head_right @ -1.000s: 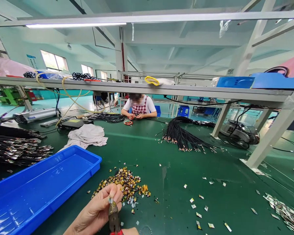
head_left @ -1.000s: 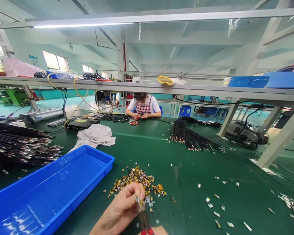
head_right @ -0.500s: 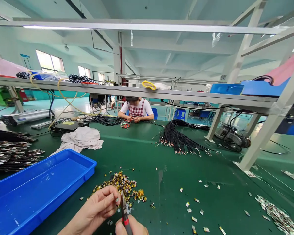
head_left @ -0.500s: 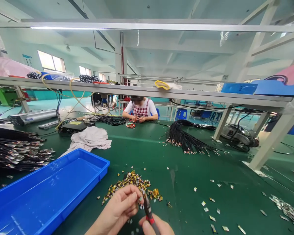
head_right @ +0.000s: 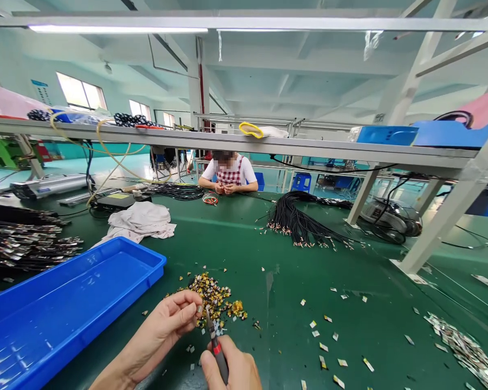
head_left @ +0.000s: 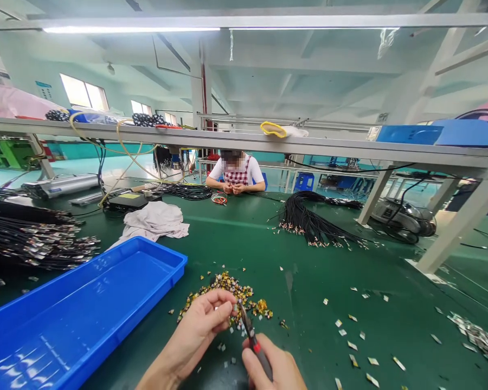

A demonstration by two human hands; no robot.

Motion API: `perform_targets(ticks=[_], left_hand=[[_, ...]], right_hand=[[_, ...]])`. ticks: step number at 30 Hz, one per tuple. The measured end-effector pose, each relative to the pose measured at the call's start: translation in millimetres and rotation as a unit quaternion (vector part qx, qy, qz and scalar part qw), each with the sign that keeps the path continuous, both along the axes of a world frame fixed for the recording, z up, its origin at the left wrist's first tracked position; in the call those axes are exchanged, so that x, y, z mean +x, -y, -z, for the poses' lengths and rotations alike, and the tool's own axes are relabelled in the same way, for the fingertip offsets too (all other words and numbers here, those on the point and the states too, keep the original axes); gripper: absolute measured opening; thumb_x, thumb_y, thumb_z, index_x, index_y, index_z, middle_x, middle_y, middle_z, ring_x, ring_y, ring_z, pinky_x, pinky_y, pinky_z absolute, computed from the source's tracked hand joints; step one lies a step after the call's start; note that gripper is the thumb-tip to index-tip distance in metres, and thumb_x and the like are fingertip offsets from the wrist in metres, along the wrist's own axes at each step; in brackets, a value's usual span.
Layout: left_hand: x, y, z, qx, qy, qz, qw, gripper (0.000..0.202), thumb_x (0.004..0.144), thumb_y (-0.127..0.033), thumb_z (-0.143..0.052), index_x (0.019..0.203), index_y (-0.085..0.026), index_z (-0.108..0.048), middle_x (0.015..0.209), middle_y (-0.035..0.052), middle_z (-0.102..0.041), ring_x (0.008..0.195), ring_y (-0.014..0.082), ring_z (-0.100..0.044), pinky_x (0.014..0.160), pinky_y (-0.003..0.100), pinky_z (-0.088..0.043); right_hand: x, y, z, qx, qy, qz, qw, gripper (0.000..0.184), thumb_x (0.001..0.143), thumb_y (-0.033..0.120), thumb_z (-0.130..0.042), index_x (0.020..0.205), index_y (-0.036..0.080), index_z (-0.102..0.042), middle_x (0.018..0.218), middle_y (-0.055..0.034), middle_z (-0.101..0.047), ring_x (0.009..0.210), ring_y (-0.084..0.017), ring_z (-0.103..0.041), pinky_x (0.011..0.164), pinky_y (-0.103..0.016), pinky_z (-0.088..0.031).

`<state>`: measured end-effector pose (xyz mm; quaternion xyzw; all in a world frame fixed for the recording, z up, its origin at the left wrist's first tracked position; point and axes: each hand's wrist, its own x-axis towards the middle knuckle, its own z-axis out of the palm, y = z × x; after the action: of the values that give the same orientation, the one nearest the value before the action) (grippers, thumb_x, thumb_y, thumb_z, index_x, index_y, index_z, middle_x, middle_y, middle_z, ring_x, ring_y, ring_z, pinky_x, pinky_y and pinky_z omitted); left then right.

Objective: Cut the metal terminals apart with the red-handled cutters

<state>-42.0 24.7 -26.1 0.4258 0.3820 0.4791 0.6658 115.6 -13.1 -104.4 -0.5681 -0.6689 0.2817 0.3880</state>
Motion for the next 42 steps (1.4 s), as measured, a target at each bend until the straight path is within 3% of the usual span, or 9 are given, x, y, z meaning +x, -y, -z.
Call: perform_targets(ticks=[9,17,22,31,39,42], left_hand=[[-1.2,-0.3,-1.7,0.014,0.006,0.032,0.999,0.019,0.072,-0.030,-0.075,0.081,-0.015,-0.067,0.076,0.0011,-0.057,0.062,0.0077,-0.039,0.058,0.018,-0.033],[-3.6,-1.2,0.0,0.025,0.003,0.056,0.998,0.017,0.074,-0.030,-0.073,0.080,-0.015,-0.065,0.073,-0.0013,-0.049,0.061,0.0074,-0.033,0.057,0.019,-0.029],[-4.9,-0.4,0.7,0.033,-0.015,0.064,0.997,0.018,0.075,-0.032,-0.072,0.079,-0.016,-0.064,0.069,-0.0025,-0.046,0.061,0.0083,-0.033,0.059,0.019,-0.030],[-7.4,-0.8,-3.5,0.048,-0.049,0.059,0.996,0.015,0.074,-0.032,-0.073,0.078,-0.018,-0.066,0.076,-0.0014,-0.053,0.069,0.0104,-0.040,0.065,0.020,-0.033],[-7.5,-1.6,1.3,0.067,-0.053,0.067,0.994,0.014,0.076,-0.031,-0.071,0.077,-0.019,-0.066,0.077,-0.0009,-0.053,0.072,0.0119,-0.041,0.067,0.022,-0.034],[-7.5,-1.6,2.0,0.072,-0.052,0.065,0.994,0.015,0.076,-0.033,-0.071,0.077,-0.018,-0.066,0.077,-0.0006,-0.053,0.073,0.0123,-0.042,0.067,0.023,-0.034]], right_hand=[[4.9,2.1,-8.5,0.076,0.074,0.000,0.994,0.066,0.088,0.071,-0.018,0.084,0.024,-0.065,0.061,-0.0012,-0.067,0.052,-0.016,-0.063,0.051,-0.021,-0.040],[8.4,2.7,-2.8,0.113,0.110,-0.003,0.987,0.060,0.091,0.066,-0.021,0.093,0.024,-0.064,0.072,-0.0024,-0.068,0.064,-0.018,-0.067,0.059,-0.022,-0.044],[9.5,4.1,-4.7,0.146,0.155,0.015,0.977,0.062,0.092,0.065,-0.016,0.095,0.025,-0.064,0.071,-0.0025,-0.066,0.063,-0.019,-0.066,0.059,-0.024,-0.045],[11.4,4.3,-4.5,0.197,0.230,0.034,0.952,0.064,0.095,0.060,-0.008,0.100,0.025,-0.062,0.071,-0.0030,-0.066,0.060,-0.021,-0.066,0.055,-0.028,-0.048],[14.7,0.0,5.3,0.177,0.212,-0.023,0.961,0.068,0.095,0.058,-0.005,0.107,0.020,-0.060,0.075,-0.0057,-0.069,0.065,-0.022,-0.069,0.058,-0.029,-0.050],[16.2,-0.7,5.9,0.152,0.204,-0.048,0.966,0.059,0.096,0.055,-0.015,0.109,0.019,-0.060,0.077,-0.0062,-0.070,0.068,-0.023,-0.070,0.060,-0.028,-0.050]])
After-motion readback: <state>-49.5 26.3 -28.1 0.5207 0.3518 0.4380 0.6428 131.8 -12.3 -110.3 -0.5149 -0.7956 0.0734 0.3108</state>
